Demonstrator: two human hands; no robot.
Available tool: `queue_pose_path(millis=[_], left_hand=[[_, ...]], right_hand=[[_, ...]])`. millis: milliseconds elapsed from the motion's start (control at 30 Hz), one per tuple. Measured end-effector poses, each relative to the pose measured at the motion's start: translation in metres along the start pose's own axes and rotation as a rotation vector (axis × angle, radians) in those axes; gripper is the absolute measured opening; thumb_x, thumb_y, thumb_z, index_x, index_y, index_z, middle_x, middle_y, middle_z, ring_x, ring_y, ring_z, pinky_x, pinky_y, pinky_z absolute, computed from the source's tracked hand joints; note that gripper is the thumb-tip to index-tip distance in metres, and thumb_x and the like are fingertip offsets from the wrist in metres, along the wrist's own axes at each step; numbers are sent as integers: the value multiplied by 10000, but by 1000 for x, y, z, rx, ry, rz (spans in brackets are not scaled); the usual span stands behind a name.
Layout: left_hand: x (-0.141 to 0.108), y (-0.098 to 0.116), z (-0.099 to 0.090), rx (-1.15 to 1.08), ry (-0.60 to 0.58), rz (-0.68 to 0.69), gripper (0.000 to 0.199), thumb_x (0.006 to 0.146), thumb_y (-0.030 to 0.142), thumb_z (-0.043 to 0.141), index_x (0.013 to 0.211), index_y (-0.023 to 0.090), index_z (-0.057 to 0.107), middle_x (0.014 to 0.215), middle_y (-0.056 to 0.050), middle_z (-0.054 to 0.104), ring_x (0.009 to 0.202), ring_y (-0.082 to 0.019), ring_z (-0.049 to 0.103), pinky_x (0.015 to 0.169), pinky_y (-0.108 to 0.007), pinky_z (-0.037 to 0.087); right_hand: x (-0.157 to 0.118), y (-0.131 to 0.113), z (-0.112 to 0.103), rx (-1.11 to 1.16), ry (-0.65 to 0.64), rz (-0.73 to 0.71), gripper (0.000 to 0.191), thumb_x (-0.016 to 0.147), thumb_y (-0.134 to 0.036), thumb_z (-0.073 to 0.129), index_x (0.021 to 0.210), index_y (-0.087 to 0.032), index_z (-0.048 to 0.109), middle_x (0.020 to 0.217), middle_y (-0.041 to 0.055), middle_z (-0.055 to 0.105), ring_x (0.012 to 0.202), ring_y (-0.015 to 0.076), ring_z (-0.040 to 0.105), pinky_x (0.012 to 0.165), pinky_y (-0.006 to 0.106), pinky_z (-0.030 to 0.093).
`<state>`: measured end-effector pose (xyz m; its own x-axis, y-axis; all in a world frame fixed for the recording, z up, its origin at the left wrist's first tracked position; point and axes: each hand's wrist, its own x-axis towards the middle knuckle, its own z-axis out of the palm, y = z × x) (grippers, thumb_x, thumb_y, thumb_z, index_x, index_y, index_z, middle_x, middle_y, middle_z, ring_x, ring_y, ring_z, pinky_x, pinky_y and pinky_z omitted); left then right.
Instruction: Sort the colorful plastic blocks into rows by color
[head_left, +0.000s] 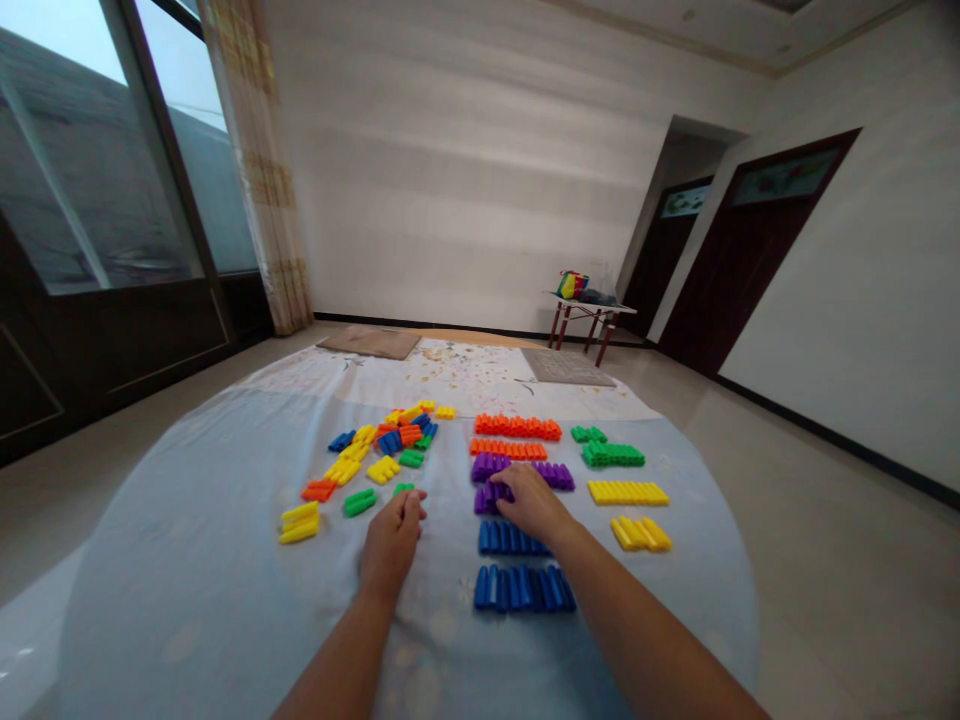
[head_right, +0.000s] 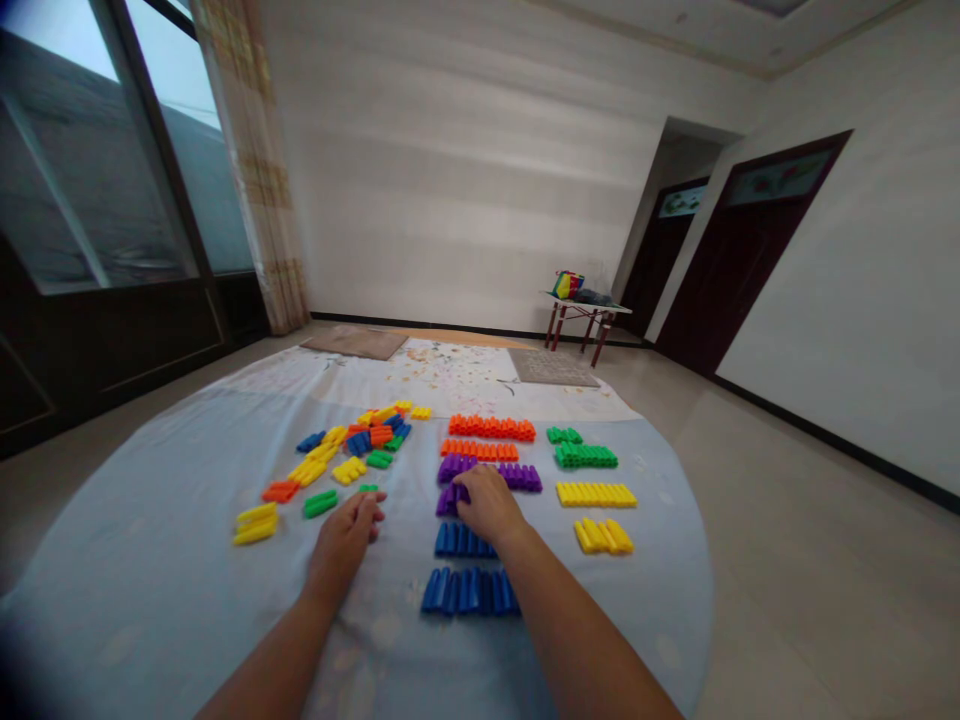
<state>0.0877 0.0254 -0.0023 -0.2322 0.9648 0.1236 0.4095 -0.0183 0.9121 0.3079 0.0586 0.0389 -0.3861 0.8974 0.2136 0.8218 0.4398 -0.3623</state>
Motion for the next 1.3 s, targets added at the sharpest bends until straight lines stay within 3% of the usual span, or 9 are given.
queue_pose_path(millis=[233, 433, 667, 933, 1300], left_hand=[[-2, 4, -3, -16, 0, -9, 455, 791, 520, 341, 919, 181, 616, 699, -16, 599, 574, -155, 551, 587, -300, 452], [0, 4, -3, -25, 3, -5, 443, 776, 529, 367, 902, 188, 621, 687, -14, 602, 569, -158, 551, 585, -301, 449], [1, 2, -3, -23, -6, -9, 446, 778, 534, 372, 922, 189, 615, 695, -8, 601, 584, -161, 561, 593, -301, 450], [1, 0, -3, 4, -13, 1, 457, 798, 536, 344, 938, 186, 603, 703, -2, 592, 594, -153, 560, 615, -300, 455], [1, 3, -2, 15, -4, -1, 470, 789, 541, 351, 930, 179, 615, 690, -7, 599, 583, -157, 562, 601, -302, 455]], right_hand=[[-4, -2, -14, 30, 30, -11, 372, 722, -135, 547, 1082, -158, 638, 1033, 93, 638, 1011, 206, 538, 920, 322, 383], [-20, 22, -34, 23, 104, 48, 399, 726, -102, 521, 1112, -154, 611, 1082, 93, 626, 1046, 205, 522, 940, 334, 373], [-30, 47, -19, -32, -4, 81, 441, 688, -89, 549, 1119, -156, 610, 1111, 102, 621, 1063, 219, 523, 947, 352, 363], [-31, 59, -7, -29, -38, 93, 450, 665, -81, 547, 1102, -158, 624, 1107, 97, 627, 1060, 235, 521, 935, 352, 362], [-30, 47, -21, -16, 102, 55, 459, 670, -99, 556, 1124, -161, 592, 1064, 86, 630, 1005, 217, 529, 928, 360, 367]])
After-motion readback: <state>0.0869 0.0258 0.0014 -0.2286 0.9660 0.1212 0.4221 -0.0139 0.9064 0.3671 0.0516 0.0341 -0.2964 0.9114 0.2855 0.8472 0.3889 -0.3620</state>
